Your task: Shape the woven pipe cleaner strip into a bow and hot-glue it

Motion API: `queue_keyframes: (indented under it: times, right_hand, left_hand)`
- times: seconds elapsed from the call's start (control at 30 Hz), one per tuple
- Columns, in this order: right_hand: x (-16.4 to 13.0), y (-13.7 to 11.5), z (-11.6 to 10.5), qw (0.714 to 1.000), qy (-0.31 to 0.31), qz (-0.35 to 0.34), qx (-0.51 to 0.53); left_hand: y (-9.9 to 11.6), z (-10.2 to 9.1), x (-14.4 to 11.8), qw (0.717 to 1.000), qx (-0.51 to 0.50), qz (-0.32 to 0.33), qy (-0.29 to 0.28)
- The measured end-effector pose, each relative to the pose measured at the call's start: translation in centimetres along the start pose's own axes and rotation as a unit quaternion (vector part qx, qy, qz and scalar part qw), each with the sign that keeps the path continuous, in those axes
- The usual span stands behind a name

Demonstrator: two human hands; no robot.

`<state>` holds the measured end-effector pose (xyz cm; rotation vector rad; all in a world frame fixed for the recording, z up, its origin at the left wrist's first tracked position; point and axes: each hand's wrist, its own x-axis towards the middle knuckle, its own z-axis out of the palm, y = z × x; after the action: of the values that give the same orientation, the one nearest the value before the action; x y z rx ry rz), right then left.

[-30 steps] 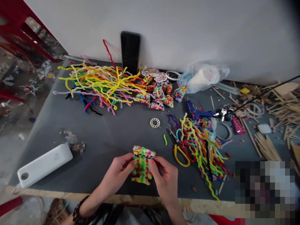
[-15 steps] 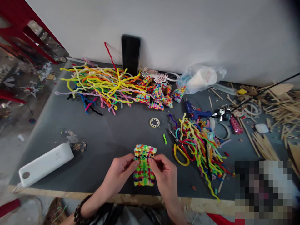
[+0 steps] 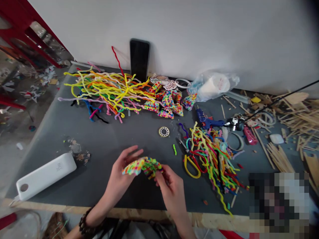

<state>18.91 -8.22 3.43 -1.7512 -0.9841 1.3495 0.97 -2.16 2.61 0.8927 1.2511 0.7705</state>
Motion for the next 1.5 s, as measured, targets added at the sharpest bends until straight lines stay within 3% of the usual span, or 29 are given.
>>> queue_keyframes:
  times: [0.13,0.27,0.33,0.47,0.57,0.67,0.73,0.83,0.9,0.93,1.0,1.07,1.2,1.33,1.43,1.5]
  right_hand:
    - [0.5,-0.3,-0.8,0.994,0.029,-0.038,-0.098]
    - [0.4,-0.5,-1.0,0.985,0.010,-0.080,-0.155]
    - [0.3,-0.4,-0.9,0.990,0.034,-0.061,-0.120]
    - [0.5,0.2,-0.6,0.995,0.093,-0.017,-0.037]
    - [0.8,0.6,0.0,0.995,0.079,0.005,0.066]
    - [1.0,1.0,0.3,0.985,0.053,0.031,0.160]
    - [1.1,1.1,-0.3,0.992,0.050,0.017,0.116]
    - [1.4,0.5,-3.3,0.993,0.018,-0.069,-0.099]
    - [2.3,-0.6,-6.8,0.966,0.038,-0.138,-0.214]
    - [3.0,-1.3,-8.7,0.941,0.091,-0.170,-0.278]
    - [5.4,-2.8,-13.0,0.859,0.197,-0.213,-0.422]
    - [8.6,-4.2,-17.1,0.786,0.245,-0.213,-0.526]
    - [15.3,-4.8,-22.9,0.710,0.140,-0.233,-0.649]
    - [18.8,-3.6,-24.3,0.694,0.079,-0.223,-0.680]
    - [19.2,-3.3,-24.2,0.699,0.063,-0.230,-0.674]
    - [18.8,-3.6,-24.4,0.709,0.063,-0.236,-0.662]
  left_hand:
    - [1.7,-1.5,-0.1,0.992,0.122,0.020,-0.010]
    - [2.3,-2.0,-0.3,0.982,0.184,0.016,-0.028]
    - [1.9,-1.7,-0.4,0.989,0.150,0.000,-0.017]
    - [0.8,-1.1,-0.6,0.994,-0.036,-0.095,-0.033]
    - [0.4,-0.9,-0.5,0.972,-0.140,-0.187,-0.039]
    - [0.1,-1.2,-0.2,0.955,-0.173,-0.235,-0.051]
    - [-0.2,-1.5,0.0,0.960,-0.153,-0.223,-0.071]
    - [-0.5,-1.9,0.1,0.986,-0.053,-0.135,-0.084]
    - [-0.5,-2.1,0.1,0.991,0.008,-0.091,-0.093]
    - [-0.5,-2.2,-0.1,0.991,0.024,-0.085,-0.103]
    - [-0.3,-2.1,-0.3,0.988,0.030,-0.092,-0.121]
    - [-0.3,-1.8,-0.5,0.987,0.027,-0.102,-0.118]
    - [-0.8,-1.2,-0.9,0.989,0.012,-0.123,-0.076]
    - [-1.5,-1.5,-1.3,0.992,-0.004,-0.116,-0.040]
    - [-1.9,-2.0,-1.4,0.992,-0.006,-0.127,0.000]
    - [-2.0,-2.3,-1.3,0.991,-0.005,-0.134,-0.002]
